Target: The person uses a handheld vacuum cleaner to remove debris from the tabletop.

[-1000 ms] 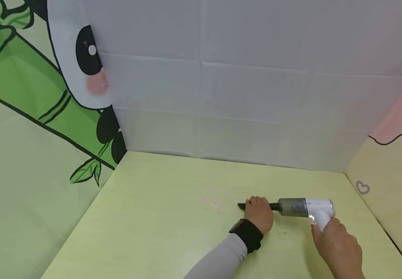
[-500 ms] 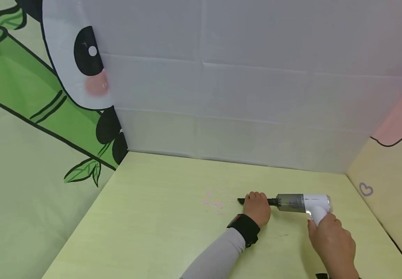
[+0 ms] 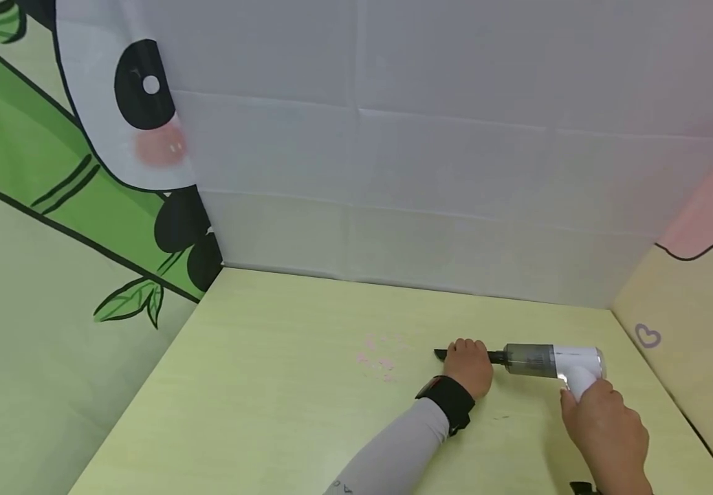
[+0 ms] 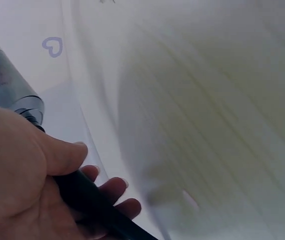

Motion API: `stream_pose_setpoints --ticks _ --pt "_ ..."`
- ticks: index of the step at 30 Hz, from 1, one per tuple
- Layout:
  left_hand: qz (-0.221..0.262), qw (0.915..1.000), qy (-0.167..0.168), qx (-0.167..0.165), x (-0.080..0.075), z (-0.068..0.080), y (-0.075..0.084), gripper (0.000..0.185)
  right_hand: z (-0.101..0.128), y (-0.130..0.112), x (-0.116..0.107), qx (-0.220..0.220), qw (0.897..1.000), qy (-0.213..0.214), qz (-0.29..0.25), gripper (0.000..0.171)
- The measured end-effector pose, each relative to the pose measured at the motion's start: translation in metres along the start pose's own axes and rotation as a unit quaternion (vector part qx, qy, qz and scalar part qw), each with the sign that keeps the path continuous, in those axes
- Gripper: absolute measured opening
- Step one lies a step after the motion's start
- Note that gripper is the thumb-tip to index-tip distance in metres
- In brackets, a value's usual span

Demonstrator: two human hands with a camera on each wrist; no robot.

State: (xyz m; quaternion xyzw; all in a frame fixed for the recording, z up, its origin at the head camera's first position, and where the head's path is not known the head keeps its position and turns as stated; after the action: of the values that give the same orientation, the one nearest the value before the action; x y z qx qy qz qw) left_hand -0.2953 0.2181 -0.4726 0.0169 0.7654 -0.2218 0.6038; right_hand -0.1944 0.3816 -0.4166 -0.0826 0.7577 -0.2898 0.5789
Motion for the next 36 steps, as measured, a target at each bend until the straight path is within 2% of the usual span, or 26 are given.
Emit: stream_pose_setpoints --ticks 5,8,11,15,21,26,32,36 --pt "-0.009 0.9994 0.031 0.005 -0.004 -0.008 -0.004 0.025 -0.001 -0.008 0.000 -0.064 0.993 0.103 0.001 0.046" --pt "-0.028 0.9982 0.053 0.006 0.003 -0.012 -0.008 0.025 -0.004 -0.013 0.005 -0.083 0.989 0.120 0.001 0.046" --pt "-0.041 0.9967 0.071 0.001 0.011 -0.015 -0.012 0.026 -0.009 -0.017 0.011 -0.057 0.995 0.087 -0.003 0.047" --pt "-0.031 0.9972 0.068 0.000 0.015 -0.018 -0.019 0.026 -0.015 -0.020 0.016 -0.017 0.999 0.038 -0.007 0.048" --pt "-0.007 1.0000 0.006 0.004 0.013 -0.021 -0.027 0.030 -0.020 -0.024 0.022 0.016 1.000 -0.011 -0.008 0.049" --pt "0.015 0.9993 -0.034 -0.005 0.020 -0.025 -0.031 0.036 -0.022 -0.028 0.027 0.014 1.000 -0.015 -0.012 0.050" --pt "0.031 0.9978 -0.051 -0.028 0.033 -0.030 -0.032 0.038 -0.024 -0.035 0.032 0.008 1.000 -0.013 -0.007 0.049" --pt "0.045 0.9965 -0.058 -0.040 0.035 -0.031 -0.036 0.039 -0.023 -0.038 0.035 -0.010 1.000 0.002 -0.003 0.049"
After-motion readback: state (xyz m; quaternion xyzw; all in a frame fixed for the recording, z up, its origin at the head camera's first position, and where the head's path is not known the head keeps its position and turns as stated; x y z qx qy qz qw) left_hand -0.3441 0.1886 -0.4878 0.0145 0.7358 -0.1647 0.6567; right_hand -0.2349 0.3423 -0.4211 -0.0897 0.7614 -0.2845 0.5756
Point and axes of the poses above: each hand's wrist, its own z-axis away from the middle knuckle, its own x-axis out of the palm, y = z × x, the point moved 4 cm from there along -z, towards the middle knuckle, and after that the axes turned 15 degrees about -z, right-handed, at the moved point
